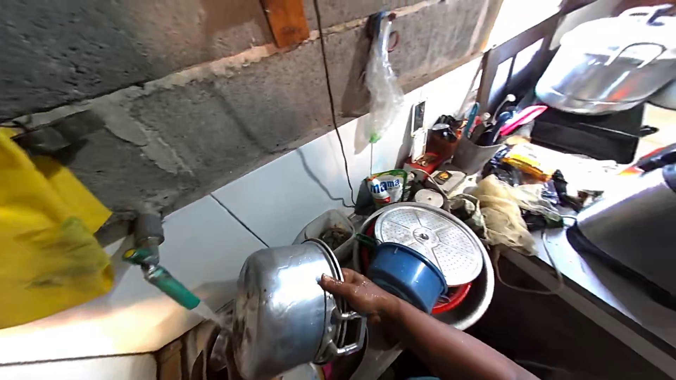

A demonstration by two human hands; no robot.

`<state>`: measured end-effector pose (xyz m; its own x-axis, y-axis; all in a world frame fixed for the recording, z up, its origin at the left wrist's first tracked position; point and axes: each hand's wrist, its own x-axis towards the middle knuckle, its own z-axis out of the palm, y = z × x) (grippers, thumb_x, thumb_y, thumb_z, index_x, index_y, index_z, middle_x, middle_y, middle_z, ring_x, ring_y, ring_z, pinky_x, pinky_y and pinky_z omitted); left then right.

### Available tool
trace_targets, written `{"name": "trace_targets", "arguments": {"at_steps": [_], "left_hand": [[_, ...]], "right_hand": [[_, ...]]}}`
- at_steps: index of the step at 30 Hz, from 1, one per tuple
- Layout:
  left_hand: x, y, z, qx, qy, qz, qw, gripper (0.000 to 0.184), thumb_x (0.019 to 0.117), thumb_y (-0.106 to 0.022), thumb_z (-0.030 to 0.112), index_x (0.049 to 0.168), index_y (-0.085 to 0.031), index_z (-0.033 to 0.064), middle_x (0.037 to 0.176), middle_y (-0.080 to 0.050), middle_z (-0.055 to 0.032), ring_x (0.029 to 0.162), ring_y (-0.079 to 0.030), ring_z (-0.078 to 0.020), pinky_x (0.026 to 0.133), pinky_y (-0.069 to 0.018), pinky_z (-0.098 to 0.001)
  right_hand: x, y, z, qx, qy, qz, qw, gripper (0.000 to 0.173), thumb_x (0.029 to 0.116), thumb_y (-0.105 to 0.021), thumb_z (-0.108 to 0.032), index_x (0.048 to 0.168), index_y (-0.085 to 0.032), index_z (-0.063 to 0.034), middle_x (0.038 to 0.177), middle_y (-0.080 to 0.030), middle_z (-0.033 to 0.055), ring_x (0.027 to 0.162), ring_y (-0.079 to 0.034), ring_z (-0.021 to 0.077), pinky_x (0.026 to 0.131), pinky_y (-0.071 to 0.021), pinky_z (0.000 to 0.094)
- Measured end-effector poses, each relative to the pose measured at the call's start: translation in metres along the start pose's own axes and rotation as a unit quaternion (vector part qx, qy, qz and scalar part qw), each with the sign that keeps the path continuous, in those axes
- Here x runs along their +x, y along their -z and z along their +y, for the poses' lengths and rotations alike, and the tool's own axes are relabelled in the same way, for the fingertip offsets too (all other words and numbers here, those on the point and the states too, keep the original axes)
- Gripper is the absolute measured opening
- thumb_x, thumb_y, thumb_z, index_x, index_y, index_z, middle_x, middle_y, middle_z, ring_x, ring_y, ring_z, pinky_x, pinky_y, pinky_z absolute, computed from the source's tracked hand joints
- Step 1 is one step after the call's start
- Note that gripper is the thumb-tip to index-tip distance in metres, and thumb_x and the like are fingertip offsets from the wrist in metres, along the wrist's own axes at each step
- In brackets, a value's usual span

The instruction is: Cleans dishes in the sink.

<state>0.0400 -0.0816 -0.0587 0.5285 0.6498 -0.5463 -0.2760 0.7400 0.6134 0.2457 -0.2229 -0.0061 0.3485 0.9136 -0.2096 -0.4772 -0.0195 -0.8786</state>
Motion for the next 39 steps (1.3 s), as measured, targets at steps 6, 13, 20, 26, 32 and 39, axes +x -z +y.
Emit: {"name": "trace_targets", "arguments": {"at_steps": [6,13,20,26,32,39], "left_hand": [[-0.016,-0.018,0.003,-0.001,-0.071,-0.041,0.997,0.057,0.1041,-0.031,0.060,0.138,-0.050,0.0189,0.128,-0.064,-0.0050,0.118,-0.062,-0.0226,0.093,-0.0539,-0.0535],[-0.054,-0.073,0.011,0.139,-0.211,-0.041,0.967,0.022,0.1114,-0.030,0.027,0.124,-0.045,0.0183,0.106,-0.061,0.0158,0.103,-0.059,0.0090,0.092,-0.0537,-0.0199],[-0.089,-0.112,-0.006,0.202,-0.206,-0.137,0.948,0.028,0.1083,-0.035,0.039,0.123,-0.049,0.0205,0.105,-0.070,0.0169,0.105,-0.066,0.0026,0.093,-0.0576,-0.0264],[-0.117,-0.136,-0.035,0.269,-0.147,-0.221,0.926,0.058,0.0906,-0.073,0.048,0.131,-0.047,0.0164,0.109,-0.070,0.0147,0.105,-0.067,-0.0011,0.094,-0.0579,-0.0273],[-0.112,-0.167,-0.076,0.421,-0.147,-0.375,0.813,0.096,0.0985,-0.061,0.049,0.157,-0.007,-0.0048,0.158,-0.034,-0.0105,0.137,-0.045,-0.0077,0.109,-0.0466,-0.0298],[-0.080,-0.200,-0.136,0.534,-0.158,-0.397,0.730,0.096,0.0936,-0.065,0.043,0.159,-0.015,-0.0048,0.162,-0.019,-0.0296,0.152,-0.025,-0.0270,0.121,-0.0292,-0.0352]], "right_hand": [[-0.029,0.027,-0.034,-0.128,0.041,0.020,0.991,0.073,0.1053,-0.056,-0.021,0.163,-0.013,-0.0068,0.151,-0.047,0.0149,0.124,-0.059,0.0104,0.104,-0.0499,0.0295],[-0.043,0.044,-0.042,-0.163,0.018,0.126,0.978,0.072,0.1063,-0.051,-0.042,0.164,-0.021,-0.0095,0.165,-0.026,0.0215,0.148,-0.038,0.0292,0.118,-0.0363,0.0470],[-0.082,0.062,-0.089,-0.217,0.050,0.151,0.963,0.051,0.1112,-0.039,-0.033,0.156,-0.042,-0.0086,0.157,-0.039,0.0184,0.137,-0.048,0.0255,0.111,-0.0420,0.0415],[-0.139,0.115,-0.090,-0.195,0.110,0.212,0.951,0.050,0.1101,-0.032,-0.041,0.149,-0.050,-0.0158,0.131,-0.063,0.0024,0.110,-0.063,0.0082,0.094,-0.0543,0.0320],[-0.198,0.146,-0.069,-0.093,0.148,0.378,0.909,0.037,0.1097,-0.025,-0.016,0.130,-0.055,-0.0077,0.096,-0.065,-0.0075,0.087,-0.062,-0.0058,0.081,-0.0535,0.0162],[-0.196,0.219,-0.006,-0.058,0.169,0.469,0.865,0.036,0.1082,-0.027,-0.006,0.135,-0.047,0.0069,0.107,-0.060,0.0050,0.092,-0.058,-0.0039,0.085,-0.0489,0.0143]]}}
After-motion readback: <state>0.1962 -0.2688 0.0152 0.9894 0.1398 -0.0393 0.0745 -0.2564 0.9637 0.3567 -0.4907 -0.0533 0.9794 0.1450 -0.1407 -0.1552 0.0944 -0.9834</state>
